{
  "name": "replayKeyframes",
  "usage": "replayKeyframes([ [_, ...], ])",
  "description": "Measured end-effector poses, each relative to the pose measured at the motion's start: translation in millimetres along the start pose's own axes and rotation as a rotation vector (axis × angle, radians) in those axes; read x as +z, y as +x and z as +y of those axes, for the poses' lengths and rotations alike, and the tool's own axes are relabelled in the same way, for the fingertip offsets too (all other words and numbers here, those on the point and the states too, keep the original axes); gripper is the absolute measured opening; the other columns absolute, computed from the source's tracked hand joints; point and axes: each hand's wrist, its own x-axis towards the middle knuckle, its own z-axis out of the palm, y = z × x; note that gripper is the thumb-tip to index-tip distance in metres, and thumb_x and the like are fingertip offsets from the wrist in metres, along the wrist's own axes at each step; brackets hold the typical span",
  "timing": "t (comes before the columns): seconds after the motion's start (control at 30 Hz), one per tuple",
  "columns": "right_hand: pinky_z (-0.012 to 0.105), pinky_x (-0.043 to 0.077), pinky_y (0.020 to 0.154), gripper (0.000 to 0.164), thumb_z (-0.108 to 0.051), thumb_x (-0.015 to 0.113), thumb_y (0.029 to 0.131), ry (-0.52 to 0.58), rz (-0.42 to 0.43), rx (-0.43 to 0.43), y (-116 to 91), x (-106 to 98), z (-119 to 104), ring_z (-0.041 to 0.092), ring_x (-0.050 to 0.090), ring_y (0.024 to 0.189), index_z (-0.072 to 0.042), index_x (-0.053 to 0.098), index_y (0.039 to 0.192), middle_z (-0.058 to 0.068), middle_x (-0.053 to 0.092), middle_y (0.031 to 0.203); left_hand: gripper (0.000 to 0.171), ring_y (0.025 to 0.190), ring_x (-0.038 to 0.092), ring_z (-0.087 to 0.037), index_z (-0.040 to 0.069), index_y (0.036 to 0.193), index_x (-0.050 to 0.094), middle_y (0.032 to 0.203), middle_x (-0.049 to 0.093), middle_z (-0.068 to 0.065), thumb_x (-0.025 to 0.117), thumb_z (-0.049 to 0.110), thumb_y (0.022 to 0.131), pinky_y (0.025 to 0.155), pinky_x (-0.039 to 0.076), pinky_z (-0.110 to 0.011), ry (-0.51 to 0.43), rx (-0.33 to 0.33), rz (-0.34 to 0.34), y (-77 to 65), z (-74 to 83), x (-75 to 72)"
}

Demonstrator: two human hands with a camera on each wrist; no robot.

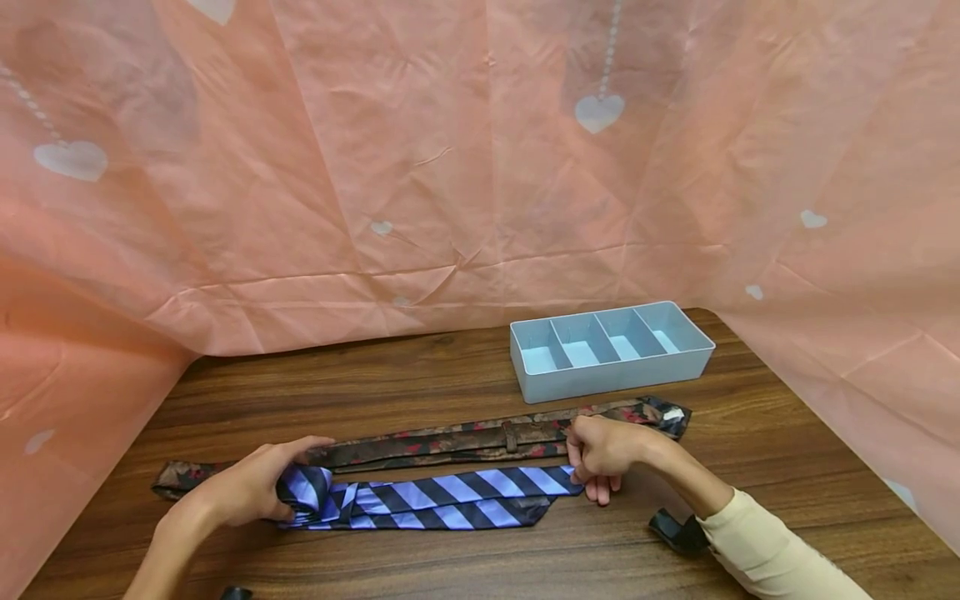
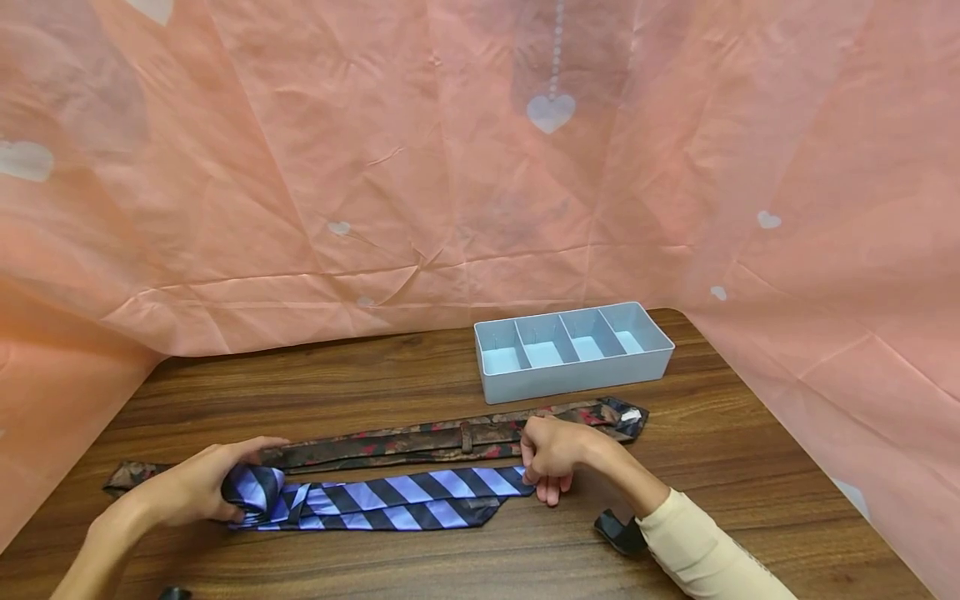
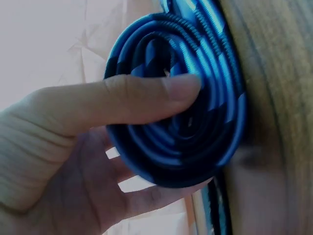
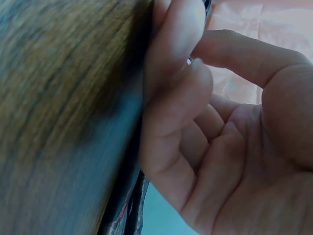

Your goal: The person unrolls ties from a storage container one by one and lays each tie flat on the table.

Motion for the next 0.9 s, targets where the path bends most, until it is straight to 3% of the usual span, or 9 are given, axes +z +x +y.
replayKeyframes([
  [0.17, 0.02, 0.047, 0.043, 0.019, 0.006, 0.068, 0.091, 0.025, -0.039, -0.045, -2, -6, 3, 0.012, 0.066, 0.048, -0.004, 0.059, 0.078, 0.01, 0.07, 0.06, 0.09, 0.113, 0.063, -0.044, 0.001, 0.147, 0.049, 0.123, 0.067, -0.022, 0.09, -0.007, 0.067, 0.088, 0.054, -0.058, 0.016, 0.024, 0.042, 0.6, 2.7, -0.2],
  [0.27, 0.02, 0.048, 0.044, 0.018, 0.003, 0.068, 0.093, 0.052, -0.084, -0.097, -8, -18, 6, 0.011, 0.067, 0.05, -0.004, 0.059, 0.079, 0.011, 0.07, 0.062, 0.093, 0.113, 0.065, -0.04, 0.002, 0.15, 0.046, 0.123, 0.069, -0.02, 0.089, -0.006, 0.068, 0.088, 0.055, -0.053, 0.012, 0.077, 0.082, -0.3, 6.4, -3.2],
  [0.5, 0.019, 0.046, 0.045, 0.012, 0.007, 0.06, 0.092, 0.129, -0.15, -0.169, -34, -55, 22, 0.01, 0.067, 0.052, 0.0, 0.061, 0.082, 0.01, 0.07, 0.065, 0.098, 0.094, 0.064, -0.008, 0.012, 0.155, 0.043, 0.111, 0.074, -0.002, 0.089, -0.005, 0.07, 0.074, 0.053, -0.03, -0.051, 0.208, 0.201, 1.2, 31.9, -5.7],
  [0.6, 0.019, 0.047, 0.046, 0.009, 0.006, 0.06, 0.092, 0.156, -0.168, -0.184, -46, -70, 35, 0.01, 0.067, 0.053, 0.003, 0.061, 0.084, 0.01, 0.071, 0.067, 0.101, 0.079, 0.06, -0.003, 0.013, 0.155, 0.043, 0.109, 0.075, -0.003, 0.087, -0.008, 0.068, 0.065, 0.052, -0.027, -0.101, 0.246, 0.245, 6.8, 46.0, 1.1],
  [0.7, 0.018, 0.048, 0.047, 0.01, 0.002, 0.062, 0.094, 0.187, -0.182, -0.177, -57, -84, 50, 0.009, 0.068, 0.055, 0.008, 0.061, 0.085, 0.009, 0.071, 0.068, 0.1, 0.075, 0.061, -0.003, 0.012, 0.156, 0.042, 0.108, 0.075, -0.007, 0.087, -0.01, 0.069, 0.061, 0.052, -0.027, -0.169, 0.285, 0.279, 13.6, 58.7, 9.8],
  [0.9, 0.016, 0.047, 0.048, 0.016, 0.003, 0.061, 0.095, 0.253, -0.187, -0.132, -73, -103, 82, 0.007, 0.068, 0.056, 0.018, 0.058, 0.089, 0.006, 0.072, 0.069, 0.095, 0.073, 0.061, -0.004, 0.013, 0.153, 0.045, 0.11, 0.074, -0.012, 0.088, -0.008, 0.071, 0.057, 0.052, -0.027, -0.223, 0.268, 0.303, 27.1, 81.4, 28.8],
])
